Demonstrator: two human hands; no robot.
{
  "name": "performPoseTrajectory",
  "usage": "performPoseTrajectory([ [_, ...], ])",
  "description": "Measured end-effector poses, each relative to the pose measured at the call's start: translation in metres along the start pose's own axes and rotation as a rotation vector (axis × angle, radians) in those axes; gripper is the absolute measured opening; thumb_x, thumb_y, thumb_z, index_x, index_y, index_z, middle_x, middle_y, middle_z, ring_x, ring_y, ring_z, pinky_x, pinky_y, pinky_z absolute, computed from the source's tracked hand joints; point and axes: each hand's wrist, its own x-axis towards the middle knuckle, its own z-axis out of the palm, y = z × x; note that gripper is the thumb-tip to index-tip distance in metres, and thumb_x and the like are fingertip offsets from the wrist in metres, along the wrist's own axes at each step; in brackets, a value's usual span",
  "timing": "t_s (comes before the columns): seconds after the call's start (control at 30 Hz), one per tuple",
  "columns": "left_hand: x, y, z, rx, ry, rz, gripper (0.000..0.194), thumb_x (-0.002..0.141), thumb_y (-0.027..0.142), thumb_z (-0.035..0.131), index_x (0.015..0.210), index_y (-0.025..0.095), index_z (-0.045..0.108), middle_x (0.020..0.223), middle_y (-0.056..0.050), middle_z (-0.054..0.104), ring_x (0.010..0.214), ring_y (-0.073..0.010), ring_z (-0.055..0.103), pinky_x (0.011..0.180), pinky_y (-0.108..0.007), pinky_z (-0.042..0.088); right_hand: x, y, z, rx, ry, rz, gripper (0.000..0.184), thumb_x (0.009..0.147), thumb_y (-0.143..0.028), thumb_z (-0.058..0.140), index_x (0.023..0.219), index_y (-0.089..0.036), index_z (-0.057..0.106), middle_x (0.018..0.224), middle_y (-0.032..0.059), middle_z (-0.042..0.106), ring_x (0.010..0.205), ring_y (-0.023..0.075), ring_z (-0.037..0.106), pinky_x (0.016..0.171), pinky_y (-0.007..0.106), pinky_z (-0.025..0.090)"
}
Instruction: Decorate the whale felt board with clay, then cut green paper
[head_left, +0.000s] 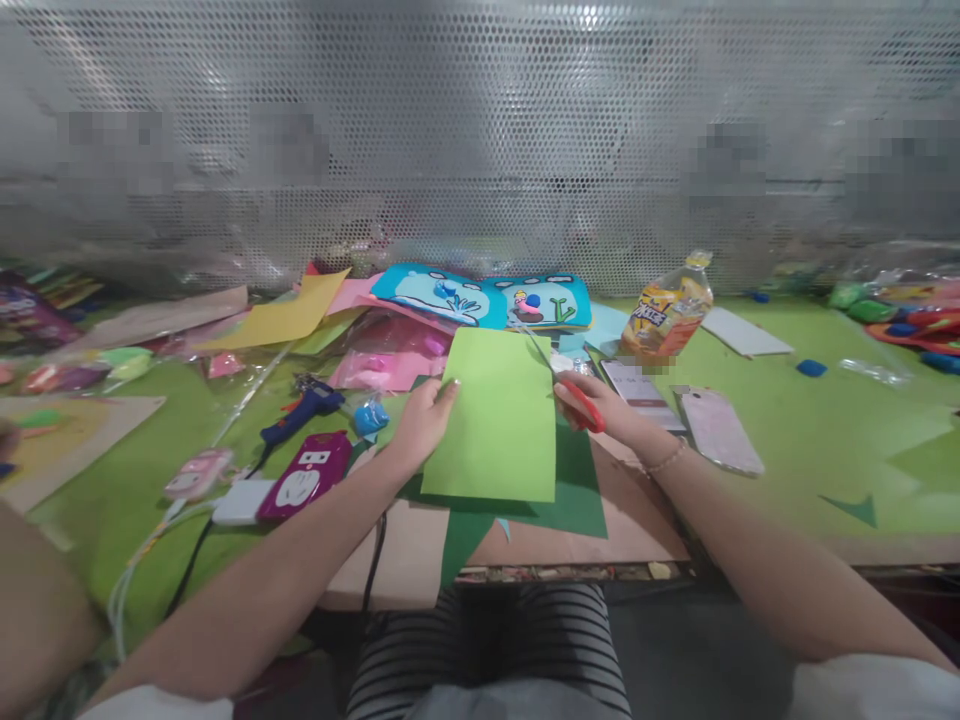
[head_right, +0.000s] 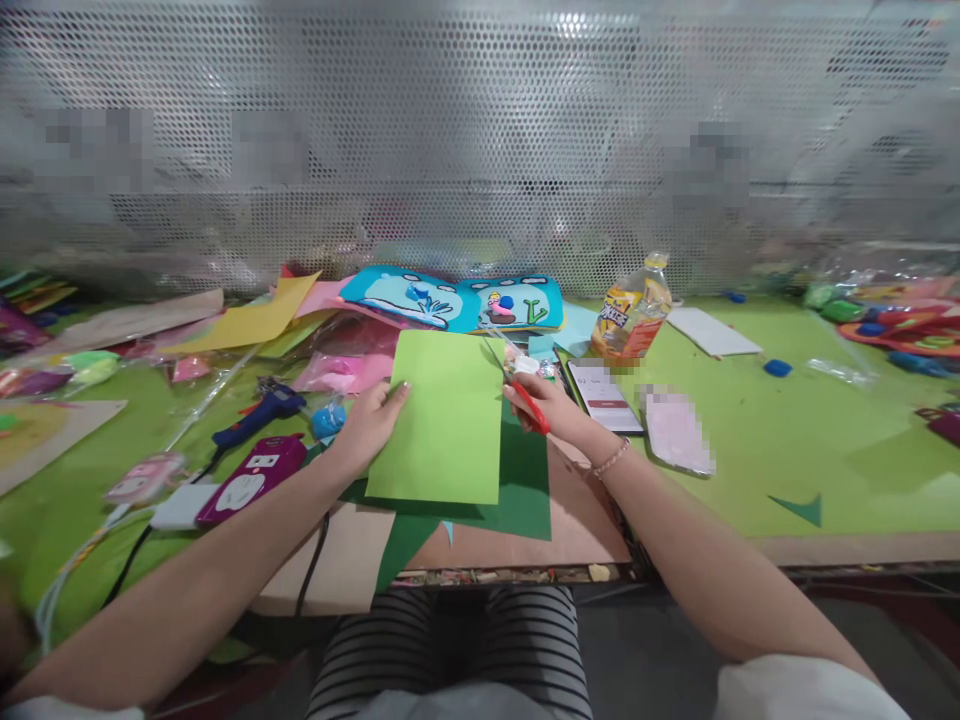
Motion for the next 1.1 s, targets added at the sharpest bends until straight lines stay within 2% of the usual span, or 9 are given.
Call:
performPoseTrajectory([
  [0.17,0.000,0.001,0.000,-0.004,-0.021,0.019,0.038,0.086,0.047,0.044,0.059,0.020,0.042,0.055,0.003,0.042,0.052,-0.0136,0.041,0.052,-0.026,0.028,0.001,0.001,0.001,-0.007,0.003,-0.027,0.044,0.082,-0.062,0.054,0.069,-0.021,0.042,0.056,-0.0044,0.046,0.048,0.0093,0.047,0.046,0.025,0.037],
  [0.3,-0.002,0.005,-0.002,-0.012,-0.009,0.025,0.036,0.086,0.046,0.045,0.062,0.020,0.047,0.056,0.001,0.049,0.055,-0.0155,0.047,0.053,-0.026,0.031,0.003,0.002,0.000,-0.022,0.030,-0.035,0.042,0.080,-0.059,0.058,0.070,-0.021,0.041,0.052,-0.0077,0.040,0.043,0.0070,0.040,0.040,0.023,0.030],
  [0.43,-0.003,0.006,-0.002,-0.028,-0.007,0.057,0.035,0.087,0.045,0.044,0.066,0.019,0.054,0.062,-0.001,0.057,0.061,-0.0180,0.054,0.057,-0.027,0.037,0.002,0.000,-0.001,-0.035,0.025,-0.016,0.042,0.079,-0.059,0.059,0.071,-0.021,0.043,0.053,-0.0077,0.041,0.042,0.0068,0.041,0.039,0.023,0.030],
  [0.67,-0.001,0.004,-0.002,-0.057,-0.068,0.124,0.032,0.088,0.041,0.044,0.088,0.016,0.063,0.085,-0.005,0.068,0.077,-0.0205,0.061,0.068,-0.028,0.044,0.000,-0.003,-0.002,0.016,-0.009,-0.029,0.043,0.081,-0.057,0.059,0.068,-0.021,0.040,0.053,-0.0060,0.045,0.046,0.0078,0.044,0.045,0.023,0.034],
  [0.87,-0.003,0.006,-0.003,-0.046,-0.058,0.097,0.032,0.087,0.043,0.045,0.082,0.017,0.063,0.075,-0.004,0.065,0.077,-0.0215,0.060,0.069,-0.029,0.044,0.000,-0.006,-0.005,-0.070,0.010,-0.007,0.042,0.078,-0.057,0.061,0.069,-0.020,0.043,0.052,-0.0071,0.042,0.042,0.0065,0.038,0.039,0.022,0.027],
  [1.1,-0.003,0.007,-0.004,-0.097,-0.098,0.057,0.035,0.086,0.046,0.046,0.090,0.016,0.064,0.083,-0.005,0.068,0.080,-0.0222,0.060,0.066,-0.028,0.044,0.000,-0.008,-0.011,-0.121,-0.036,-0.009,0.044,0.077,-0.061,0.059,0.073,-0.020,0.043,0.055,-0.0070,0.040,0.045,0.0064,0.037,0.041,0.021,0.028],
])
